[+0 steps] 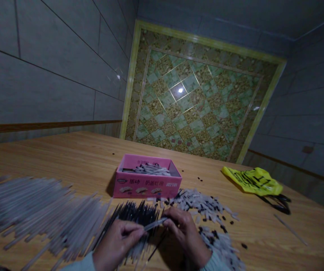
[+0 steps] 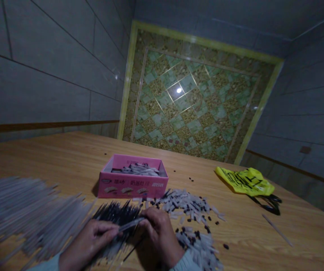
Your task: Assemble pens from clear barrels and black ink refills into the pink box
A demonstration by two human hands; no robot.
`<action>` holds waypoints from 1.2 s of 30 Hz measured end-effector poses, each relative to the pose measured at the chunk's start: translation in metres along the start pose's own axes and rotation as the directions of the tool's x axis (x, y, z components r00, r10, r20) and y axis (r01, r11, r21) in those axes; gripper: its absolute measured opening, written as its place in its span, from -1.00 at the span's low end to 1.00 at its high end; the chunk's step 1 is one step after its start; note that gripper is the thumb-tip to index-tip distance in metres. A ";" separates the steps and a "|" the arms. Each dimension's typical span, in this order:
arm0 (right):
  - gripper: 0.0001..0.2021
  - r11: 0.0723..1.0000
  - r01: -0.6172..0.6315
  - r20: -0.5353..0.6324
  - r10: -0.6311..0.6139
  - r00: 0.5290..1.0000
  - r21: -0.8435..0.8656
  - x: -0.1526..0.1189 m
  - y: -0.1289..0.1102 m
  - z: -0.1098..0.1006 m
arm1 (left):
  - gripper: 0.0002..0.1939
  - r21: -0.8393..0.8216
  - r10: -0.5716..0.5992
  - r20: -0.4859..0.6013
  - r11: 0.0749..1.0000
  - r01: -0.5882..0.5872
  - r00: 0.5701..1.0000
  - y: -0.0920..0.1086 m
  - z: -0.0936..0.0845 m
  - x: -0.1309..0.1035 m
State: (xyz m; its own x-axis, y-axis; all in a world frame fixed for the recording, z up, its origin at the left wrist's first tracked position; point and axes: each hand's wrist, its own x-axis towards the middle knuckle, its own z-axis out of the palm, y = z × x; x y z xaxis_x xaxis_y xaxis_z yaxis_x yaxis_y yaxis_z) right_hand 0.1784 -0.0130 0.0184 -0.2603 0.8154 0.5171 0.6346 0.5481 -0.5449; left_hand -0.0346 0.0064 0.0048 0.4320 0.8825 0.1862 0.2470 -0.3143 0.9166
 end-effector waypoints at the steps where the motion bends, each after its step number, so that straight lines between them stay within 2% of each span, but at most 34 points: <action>1: -0.74 1.000 0.001 -0.007 -0.002 1.000 -0.005 0.000 0.000 0.001 | -0.66 0.014 0.008 0.003 1.000 -0.008 1.000 0.000 0.000 0.000; 3: -0.72 1.000 -0.005 -0.020 0.005 1.000 -0.013 -0.001 0.002 0.004 | -0.68 0.049 0.031 -0.006 0.998 -0.031 0.999 0.001 0.001 -0.001; 9: -0.61 0.996 -0.084 -0.001 0.084 0.996 -0.026 -0.003 0.002 0.009 | -0.77 0.102 0.129 -0.173 0.988 -0.113 0.976 0.004 0.003 -0.005; 14: -0.60 0.960 -0.209 0.027 0.207 0.978 0.188 -0.001 0.004 0.012 | -0.75 0.195 0.224 -0.158 0.962 -0.192 0.962 0.004 0.005 -0.007; 18: -0.66 0.836 -0.298 -0.017 0.343 0.939 0.461 0.002 0.008 0.021 | -0.75 0.274 0.230 -0.172 0.945 -0.178 0.958 0.000 0.002 -0.005; 22: -0.67 0.619 -0.361 -0.017 0.518 0.855 0.697 0.002 0.014 0.020 | -0.65 0.382 0.220 -0.327 0.920 -0.084 0.919 -0.006 -0.012 0.000; 24: -0.65 0.523 -0.324 -0.067 0.597 0.799 0.788 0.003 0.017 0.013 | -0.67 0.502 0.229 -0.383 0.865 -0.007 0.895 -0.008 -0.023 0.003; 26: -0.67 0.475 -0.240 -0.145 0.640 0.754 0.847 0.008 0.018 0.003 | -0.73 0.663 0.228 -0.390 0.742 0.100 0.892 -0.010 -0.032 0.005; 28: -0.69 0.463 -0.154 -0.212 0.644 0.735 0.873 0.019 0.018 -0.007 | -0.75 0.793 0.200 -0.385 0.570 0.213 0.901 -0.014 -0.040 0.005; 31: -0.66 0.462 -0.087 -0.259 0.632 0.731 0.883 0.046 0.019 -0.018 | -0.75 0.877 0.125 -0.388 0.353 0.325 0.913 -0.020 -0.046 0.005; 33: -0.67 0.472 -0.081 -0.276 0.637 0.720 0.878 0.069 0.023 -0.022 | -0.74 0.890 0.084 -0.386 0.298 0.346 0.919 -0.023 -0.047 0.005; 36: -0.69 0.487 -0.106 -0.268 0.635 0.724 0.867 0.096 0.032 -0.026 | -0.73 0.883 0.037 -0.382 0.309 0.353 0.923 -0.025 -0.049 0.006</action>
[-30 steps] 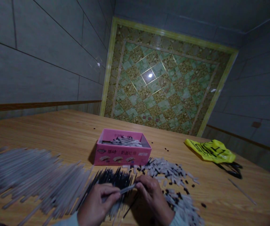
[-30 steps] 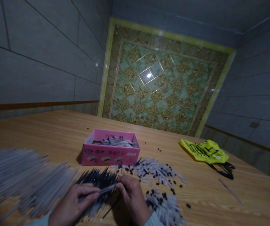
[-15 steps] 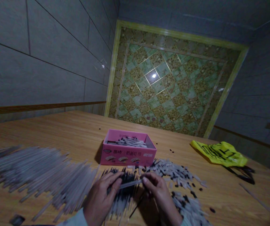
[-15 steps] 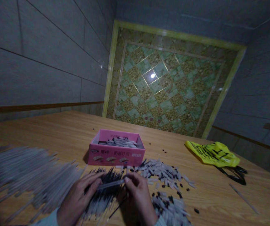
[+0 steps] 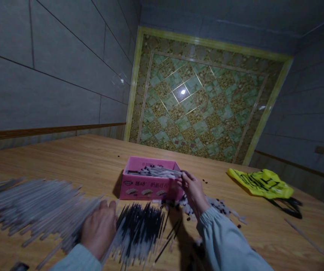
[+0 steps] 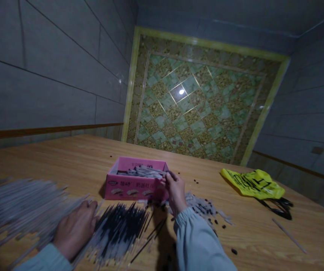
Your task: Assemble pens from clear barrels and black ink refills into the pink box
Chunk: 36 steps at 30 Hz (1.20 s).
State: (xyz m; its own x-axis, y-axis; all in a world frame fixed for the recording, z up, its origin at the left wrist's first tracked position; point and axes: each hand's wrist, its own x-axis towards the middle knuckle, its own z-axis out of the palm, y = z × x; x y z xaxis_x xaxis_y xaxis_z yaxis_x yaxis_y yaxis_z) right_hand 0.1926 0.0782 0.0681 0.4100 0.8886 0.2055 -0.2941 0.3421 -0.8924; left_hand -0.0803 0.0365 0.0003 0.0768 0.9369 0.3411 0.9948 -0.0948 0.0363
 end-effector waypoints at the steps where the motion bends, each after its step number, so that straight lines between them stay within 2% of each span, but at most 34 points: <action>1: -0.68 1.000 -0.003 0.006 0.003 1.000 -0.018 0.006 0.000 0.001 | -0.73 -0.011 -0.005 0.013 1.000 0.005 1.000 0.000 0.000 0.000; 5: -0.65 0.990 -0.002 0.037 0.007 0.999 -0.144 0.004 0.002 -0.007 | -0.72 -0.051 -0.008 0.045 0.999 0.010 0.999 0.000 0.000 -0.001; 10: -0.74 0.919 0.032 0.180 0.042 0.983 -0.392 -0.032 0.016 -0.026 | -0.69 -0.044 0.003 0.059 0.999 0.000 0.998 0.000 0.003 -0.005; 14: -0.89 0.824 0.097 0.333 0.115 0.936 -0.558 -0.065 0.029 -0.035 | -0.65 -0.069 0.021 0.060 0.997 -0.017 0.998 0.003 0.002 -0.005; 17: -0.84 0.725 0.209 0.485 0.194 0.853 -0.657 -0.087 0.036 -0.038 | -0.64 -0.102 0.038 0.017 0.994 -0.036 0.999 0.007 -0.005 -0.004; 19: -0.83 0.583 0.378 0.603 0.254 0.756 -0.720 -0.099 0.040 -0.038 | -0.64 -0.136 0.070 -0.027 0.988 -0.073 0.997 0.010 -0.011 -0.005; 21: -0.83 0.411 0.542 0.671 0.310 0.673 -0.733 -0.107 0.043 -0.037 | -0.64 -0.183 0.108 -0.058 0.976 -0.117 0.992 0.011 -0.014 -0.006; 24: -0.86 0.245 0.663 0.704 0.332 0.628 -0.708 -0.113 0.042 -0.032 | -0.63 -0.242 0.136 -0.087 0.958 -0.153 0.987 0.011 -0.015 -0.006; 29: -0.86 0.123 0.766 0.753 0.335 0.567 -0.631 -0.117 0.037 -0.027 | -0.66 -0.267 0.168 -0.113 0.944 -0.192 0.979 0.010 -0.011 -0.006; 32: -0.83 0.140 0.771 0.771 0.283 0.570 -0.621 -0.118 0.037 -0.029 | -0.67 -0.287 0.148 -0.143 0.940 -0.184 0.979 0.011 -0.014 -0.007; 34: -0.82 0.209 0.727 0.756 0.179 0.629 -0.654 -0.118 0.038 -0.029 | -0.70 -0.384 0.134 -0.200 0.900 -0.203 0.971 0.011 -0.018 -0.007; 36: -0.83 0.333 0.658 0.706 0.037 0.707 -0.676 -0.118 0.037 -0.027 | -0.74 -0.572 0.108 -0.285 0.778 -0.260 0.952 0.014 -0.022 -0.006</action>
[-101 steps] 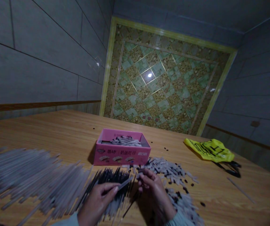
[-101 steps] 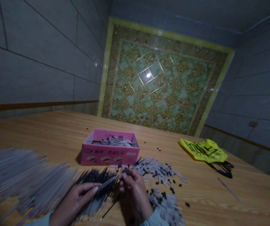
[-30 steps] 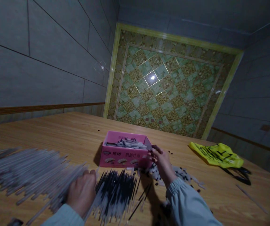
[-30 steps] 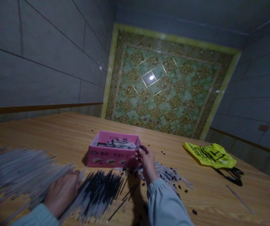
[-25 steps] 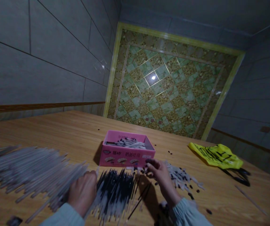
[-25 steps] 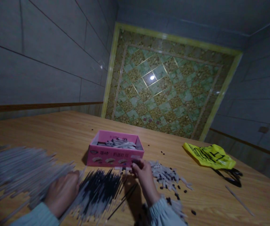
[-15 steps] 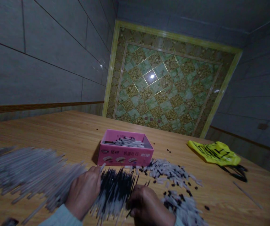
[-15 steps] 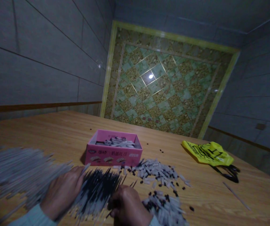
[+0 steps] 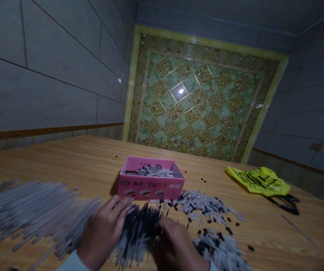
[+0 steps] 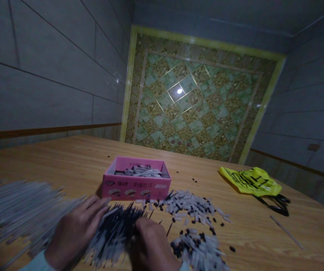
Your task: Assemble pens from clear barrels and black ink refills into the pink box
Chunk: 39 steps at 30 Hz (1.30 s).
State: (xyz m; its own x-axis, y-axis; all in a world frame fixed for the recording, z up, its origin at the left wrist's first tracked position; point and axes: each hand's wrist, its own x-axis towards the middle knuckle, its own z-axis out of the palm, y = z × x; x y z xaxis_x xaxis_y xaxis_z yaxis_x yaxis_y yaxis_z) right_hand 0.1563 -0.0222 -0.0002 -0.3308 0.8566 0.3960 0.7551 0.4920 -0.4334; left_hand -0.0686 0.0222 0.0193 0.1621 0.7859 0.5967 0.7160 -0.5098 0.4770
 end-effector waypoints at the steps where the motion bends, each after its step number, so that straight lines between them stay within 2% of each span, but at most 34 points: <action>1: -0.83 0.995 -0.024 -0.094 0.033 0.995 0.095 0.001 -0.002 -0.001 | -0.77 -0.147 -0.016 -0.041 0.989 0.010 0.999 0.002 0.000 0.001; 3: -0.81 0.932 -0.046 -0.246 0.143 0.959 0.360 0.005 -0.008 -0.005 | -0.85 -0.466 -0.150 -0.050 0.878 0.110 0.987 0.007 0.003 0.002; 4: -0.81 0.857 -0.046 -0.279 0.217 0.936 0.514 0.008 -0.011 -0.007 | -0.87 -0.608 -0.253 0.018 0.766 0.211 0.967 0.009 0.006 0.001; 6: -0.83 0.649 -0.026 -0.256 0.337 0.906 0.760 0.012 -0.017 -0.012 | -0.82 -0.825 -0.391 0.245 0.397 0.402 0.887 0.013 0.014 0.000; 8: -0.85 0.485 0.015 -0.215 0.360 0.908 0.875 0.014 -0.022 -0.015 | -0.89 -0.875 -0.441 0.420 0.035 0.483 0.793 0.014 0.023 -0.002; 9: -0.85 0.447 0.038 -0.217 0.356 0.909 0.893 0.015 -0.023 -0.016 | -0.93 -0.868 -0.462 0.470 -0.089 0.488 0.752 0.013 0.027 -0.003; 10: -0.86 0.436 0.062 -0.235 0.353 0.906 0.898 0.014 -0.024 -0.016 | -0.93 -0.863 -0.474 0.490 -0.148 0.483 0.731 0.012 0.030 -0.004; 13: -0.86 0.475 0.114 -0.316 0.370 0.874 0.873 0.012 -0.027 -0.017 | -0.86 -0.861 -0.503 0.502 -0.212 0.463 0.704 0.009 0.035 -0.006; 18: -0.92 0.575 0.216 -0.480 0.356 0.802 0.789 0.006 -0.041 -0.020 | -0.85 -0.828 -0.518 0.561 -0.357 0.432 0.646 0.009 0.033 -0.005; 23: -0.95 0.604 0.271 -0.520 0.283 0.806 0.749 0.004 -0.055 -0.019 | -0.84 -0.805 -0.544 0.593 -0.418 0.421 0.594 0.014 0.032 -0.005; 28: -0.96 0.615 0.241 -0.483 0.262 0.836 0.751 0.003 -0.055 -0.013 | -0.83 -0.773 -0.490 0.631 -0.458 0.438 0.602 0.019 0.029 -0.006; 30: -0.96 0.665 0.238 -0.503 0.238 0.831 0.708 0.003 -0.053 -0.014 | -0.84 -0.770 -0.467 0.634 -0.454 0.448 0.616 0.020 0.029 -0.007; 33: -0.95 0.787 0.260 -0.574 0.142 0.806 0.559 0.004 -0.048 -0.020 | -0.86 -0.762 -0.432 0.643 -0.438 0.476 0.633 0.021 0.032 -0.010; 35: -0.93 0.836 0.265 -0.593 0.087 0.801 0.481 0.004 -0.045 -0.024 | -0.87 -0.749 -0.426 0.658 -0.449 0.487 0.621 0.021 0.033 -0.011; 39: -0.92 0.861 0.277 -0.597 0.038 0.801 0.427 0.004 -0.044 -0.029 | -0.85 -0.744 -0.455 0.664 -0.483 0.462 0.593 0.022 0.031 -0.011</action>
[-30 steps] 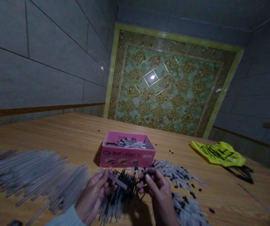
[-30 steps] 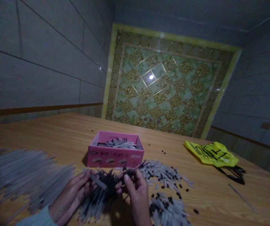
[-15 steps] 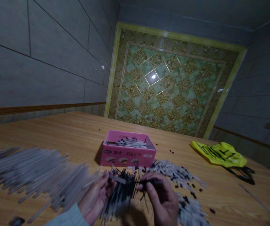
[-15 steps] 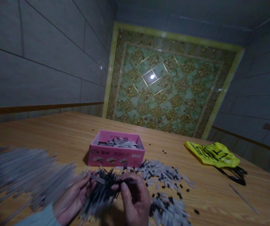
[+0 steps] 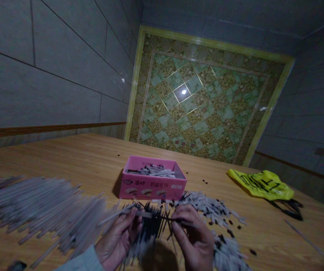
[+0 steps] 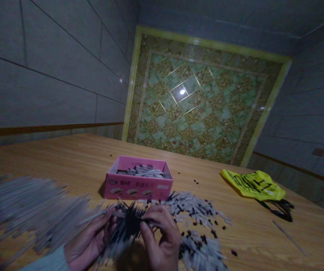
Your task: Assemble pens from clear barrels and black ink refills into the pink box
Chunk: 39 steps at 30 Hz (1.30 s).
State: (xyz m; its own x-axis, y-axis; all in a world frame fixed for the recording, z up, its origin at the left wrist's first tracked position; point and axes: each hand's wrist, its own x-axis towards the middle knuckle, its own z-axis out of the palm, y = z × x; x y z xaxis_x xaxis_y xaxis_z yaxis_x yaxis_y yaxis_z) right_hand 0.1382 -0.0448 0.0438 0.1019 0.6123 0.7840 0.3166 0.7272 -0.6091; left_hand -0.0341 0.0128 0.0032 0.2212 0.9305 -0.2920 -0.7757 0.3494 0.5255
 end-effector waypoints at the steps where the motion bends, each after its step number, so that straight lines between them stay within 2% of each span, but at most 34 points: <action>1: -0.92 1.000 0.012 0.012 -0.012 1.000 0.002 0.000 -0.001 0.001 | -0.84 -0.006 0.007 0.000 1.000 -0.007 1.000 0.000 0.000 -0.001; 6: -0.90 1.000 0.002 0.113 0.001 0.994 -0.020 0.000 -0.004 0.006 | -0.86 0.053 -0.044 0.052 0.998 0.041 0.998 -0.006 0.003 -0.007; 9: -0.87 0.990 -0.106 0.208 0.124 0.970 -0.098 0.010 -0.006 0.001 | -0.87 0.035 -0.080 0.040 0.996 0.078 0.996 -0.008 0.007 -0.011; 12: -0.86 0.948 -0.233 0.193 0.276 0.942 -0.216 0.027 -0.003 -0.015 | -0.81 -0.065 -0.041 -0.020 0.997 0.040 0.999 -0.004 0.011 -0.013; 14: -0.89 0.902 -0.254 0.176 0.329 0.928 -0.348 0.038 0.003 -0.029 | -0.77 -0.107 -0.007 -0.045 0.994 0.002 0.999 0.001 0.011 -0.011; 16: -0.90 0.792 -0.190 0.226 0.381 0.897 -0.580 0.044 0.011 -0.043 | -0.75 -0.118 0.011 -0.062 0.993 -0.018 0.998 0.003 0.010 -0.009; 18: -0.89 0.586 -0.045 0.308 0.488 0.817 -0.809 0.044 0.019 -0.054 | -0.74 -0.121 0.022 -0.074 0.992 -0.031 0.997 0.004 0.008 -0.006; 20: -0.85 0.407 0.089 0.340 0.600 0.725 -0.909 0.040 0.026 -0.062 | -0.75 -0.111 0.026 -0.075 0.993 -0.035 0.997 0.003 0.007 -0.005; 21: -0.84 0.361 0.128 0.345 0.638 0.689 -0.924 0.038 0.029 -0.064 | -0.75 -0.102 0.026 -0.072 0.994 -0.033 0.997 0.002 0.007 -0.005; 26: -0.74 0.292 0.212 0.361 0.726 0.586 -0.933 0.028 0.036 -0.072 | -0.76 -0.038 0.026 -0.028 0.999 -0.027 0.999 0.001 0.008 -0.006; 31: -0.74 0.249 0.261 0.352 0.782 0.514 -0.933 0.029 0.039 -0.074 | -0.80 -0.051 0.009 -0.020 0.999 -0.010 1.000 0.002 0.007 -0.006; 35: -0.74 0.233 0.293 0.355 0.796 0.491 -0.927 0.030 0.037 -0.073 | -0.81 -0.046 0.011 0.003 0.999 -0.011 1.000 0.001 0.004 -0.005; 39: -0.73 0.235 0.302 0.363 0.790 0.495 -0.924 0.028 0.036 -0.069 | -0.79 -0.040 0.005 0.024 0.999 -0.004 1.000 0.000 0.003 -0.003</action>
State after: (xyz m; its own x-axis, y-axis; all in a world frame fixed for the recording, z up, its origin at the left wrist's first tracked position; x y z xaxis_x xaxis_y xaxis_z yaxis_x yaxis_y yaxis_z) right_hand 0.2173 -0.0227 0.0520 -0.0415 0.9898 -0.1362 0.9765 0.0691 0.2040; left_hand -0.0328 0.0102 0.0069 0.2315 0.9347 -0.2698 -0.7997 0.3407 0.4943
